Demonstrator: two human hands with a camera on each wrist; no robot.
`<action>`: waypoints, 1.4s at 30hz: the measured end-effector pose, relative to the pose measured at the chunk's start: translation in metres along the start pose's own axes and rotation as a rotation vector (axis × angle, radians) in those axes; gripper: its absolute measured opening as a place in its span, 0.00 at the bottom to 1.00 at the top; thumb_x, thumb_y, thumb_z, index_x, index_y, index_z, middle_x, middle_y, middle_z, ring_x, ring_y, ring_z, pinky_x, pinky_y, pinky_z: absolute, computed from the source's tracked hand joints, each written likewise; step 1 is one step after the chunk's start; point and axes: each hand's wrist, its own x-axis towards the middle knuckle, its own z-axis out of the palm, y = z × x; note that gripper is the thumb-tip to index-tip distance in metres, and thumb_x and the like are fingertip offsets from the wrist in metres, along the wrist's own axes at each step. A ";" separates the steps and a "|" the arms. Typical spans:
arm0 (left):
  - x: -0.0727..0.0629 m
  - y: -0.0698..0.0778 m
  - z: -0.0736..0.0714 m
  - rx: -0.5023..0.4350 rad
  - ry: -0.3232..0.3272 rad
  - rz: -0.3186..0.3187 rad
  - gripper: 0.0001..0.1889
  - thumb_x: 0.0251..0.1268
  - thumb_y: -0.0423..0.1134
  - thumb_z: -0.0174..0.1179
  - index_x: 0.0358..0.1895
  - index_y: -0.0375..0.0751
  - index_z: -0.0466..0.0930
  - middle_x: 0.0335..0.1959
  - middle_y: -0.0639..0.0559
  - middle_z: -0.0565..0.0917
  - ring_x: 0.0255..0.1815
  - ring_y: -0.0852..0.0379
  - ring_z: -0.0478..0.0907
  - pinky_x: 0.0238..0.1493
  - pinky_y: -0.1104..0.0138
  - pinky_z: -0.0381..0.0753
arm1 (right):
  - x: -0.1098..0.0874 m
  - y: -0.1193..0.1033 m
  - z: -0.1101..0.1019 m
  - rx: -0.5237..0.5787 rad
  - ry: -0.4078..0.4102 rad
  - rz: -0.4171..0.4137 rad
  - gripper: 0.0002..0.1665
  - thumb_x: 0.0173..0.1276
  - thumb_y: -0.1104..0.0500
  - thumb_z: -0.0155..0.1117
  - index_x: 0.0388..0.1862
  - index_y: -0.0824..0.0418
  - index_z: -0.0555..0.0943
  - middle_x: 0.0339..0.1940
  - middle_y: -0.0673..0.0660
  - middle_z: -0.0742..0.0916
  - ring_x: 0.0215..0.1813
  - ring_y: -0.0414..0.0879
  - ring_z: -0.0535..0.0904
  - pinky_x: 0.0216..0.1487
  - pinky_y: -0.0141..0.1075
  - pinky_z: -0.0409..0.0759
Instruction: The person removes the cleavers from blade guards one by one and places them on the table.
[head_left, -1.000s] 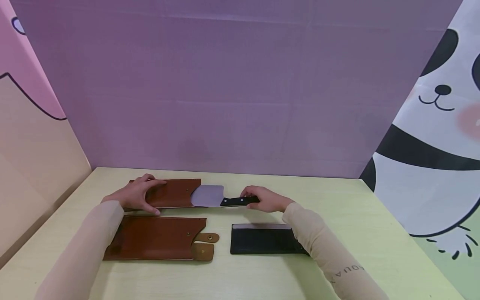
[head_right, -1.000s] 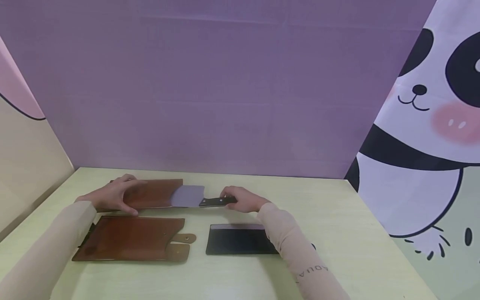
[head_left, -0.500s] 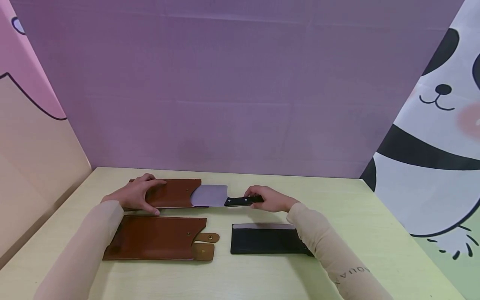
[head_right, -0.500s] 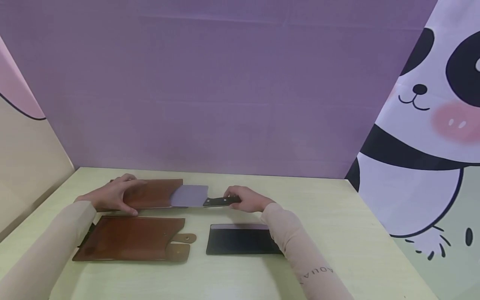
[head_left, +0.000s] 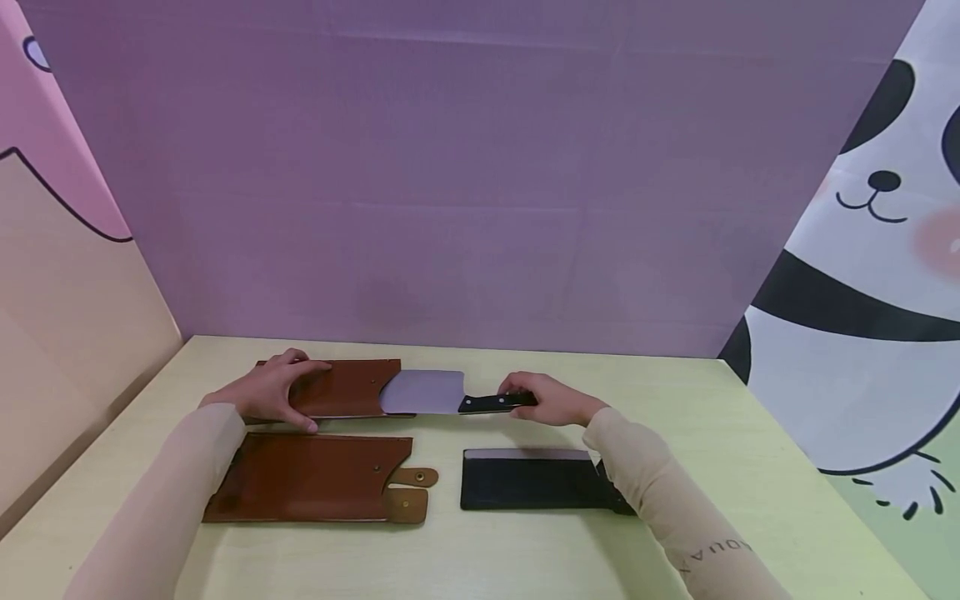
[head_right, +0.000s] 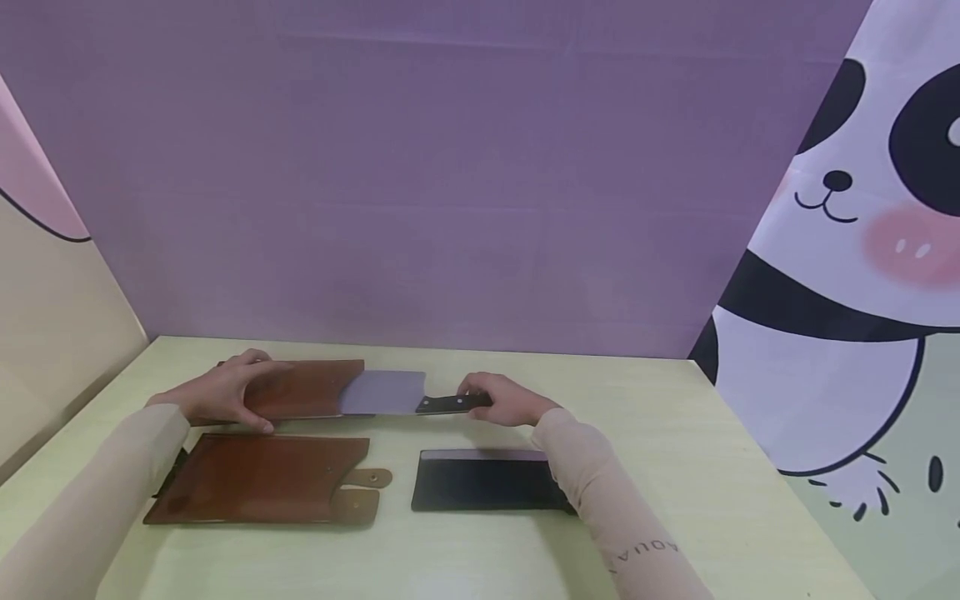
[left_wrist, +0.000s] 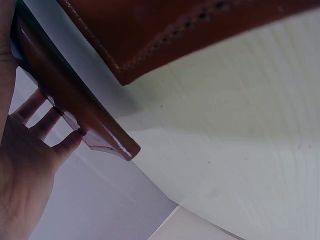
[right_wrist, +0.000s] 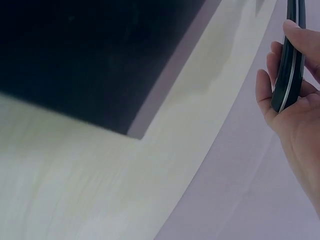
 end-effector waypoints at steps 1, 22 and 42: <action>0.000 0.000 0.000 0.002 0.001 0.004 0.51 0.31 0.63 0.71 0.64 0.46 0.65 0.59 0.38 0.64 0.59 0.39 0.63 0.53 0.41 0.67 | -0.001 0.001 0.000 -0.001 0.002 0.000 0.17 0.63 0.65 0.59 0.51 0.63 0.73 0.47 0.59 0.80 0.51 0.52 0.76 0.56 0.49 0.71; -0.004 0.000 -0.003 0.003 0.024 0.019 0.49 0.31 0.60 0.73 0.63 0.45 0.67 0.56 0.39 0.66 0.56 0.40 0.64 0.51 0.42 0.68 | -0.011 0.009 -0.006 0.014 0.008 0.007 0.17 0.63 0.65 0.59 0.51 0.63 0.73 0.47 0.59 0.81 0.51 0.52 0.76 0.55 0.48 0.71; -0.005 -0.003 -0.005 0.017 0.012 0.017 0.49 0.31 0.63 0.71 0.63 0.47 0.67 0.56 0.40 0.66 0.57 0.41 0.64 0.52 0.42 0.68 | -0.019 0.013 -0.011 0.023 0.008 0.015 0.16 0.64 0.65 0.58 0.51 0.62 0.73 0.48 0.58 0.80 0.52 0.52 0.75 0.56 0.49 0.70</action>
